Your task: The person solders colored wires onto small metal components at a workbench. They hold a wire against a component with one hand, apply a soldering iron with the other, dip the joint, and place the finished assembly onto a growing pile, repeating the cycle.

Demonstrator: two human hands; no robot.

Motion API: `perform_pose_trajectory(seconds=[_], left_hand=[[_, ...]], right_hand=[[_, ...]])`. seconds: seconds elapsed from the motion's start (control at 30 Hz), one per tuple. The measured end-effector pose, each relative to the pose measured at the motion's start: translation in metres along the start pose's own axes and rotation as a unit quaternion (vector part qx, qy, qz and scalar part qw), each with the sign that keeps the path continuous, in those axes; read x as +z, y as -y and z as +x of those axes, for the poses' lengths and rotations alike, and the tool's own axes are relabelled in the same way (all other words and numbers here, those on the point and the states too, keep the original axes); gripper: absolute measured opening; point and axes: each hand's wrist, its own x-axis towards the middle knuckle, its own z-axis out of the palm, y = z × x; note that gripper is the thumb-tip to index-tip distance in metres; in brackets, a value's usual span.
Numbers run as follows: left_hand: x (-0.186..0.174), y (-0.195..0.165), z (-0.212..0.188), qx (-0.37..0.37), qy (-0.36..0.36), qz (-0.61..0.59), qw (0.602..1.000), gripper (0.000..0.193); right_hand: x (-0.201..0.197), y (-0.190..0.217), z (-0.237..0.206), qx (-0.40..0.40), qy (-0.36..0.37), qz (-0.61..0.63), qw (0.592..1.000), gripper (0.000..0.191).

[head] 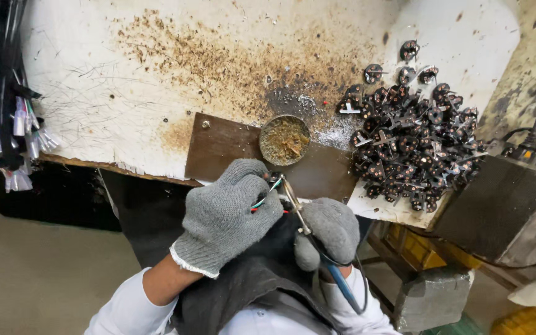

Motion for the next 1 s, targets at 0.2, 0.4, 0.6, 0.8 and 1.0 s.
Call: perform_pose_trajectory(seconds=[0.2, 0.4, 0.6, 0.8, 1.0], left_hand=[[-0.004, -0.009, 0.002, 0.021, -0.017, 0.014, 1.000, 0.017], [-0.001, -0.005, -0.004, 0.031, -0.024, 0.016, 0.999, 0.018], [-0.002, -0.005, -0.004, 0.025, -0.019, 0.010, 0.999, 0.019], [-0.010, -0.015, 0.007, 0.043, -0.025, 0.029, 0.998, 0.017], [-0.005, -0.004, 0.005, 0.037, -0.013, 0.015, 0.999, 0.016]], right_hand=[[-0.003, 0.002, 0.006, 0.081, -0.014, 0.089, 0.993, 0.026], [-0.034, 0.019, 0.020, 0.436, -0.105, 0.441, 0.778, 0.027], [-0.018, 0.027, 0.029, 0.353, -0.302, 0.507, 0.726, 0.022], [0.025, -0.005, 0.013, 0.217, -0.301, 0.263, 0.891, 0.037], [0.010, -0.010, 0.013, 0.240, -0.148, 0.059, 0.958, 0.022]])
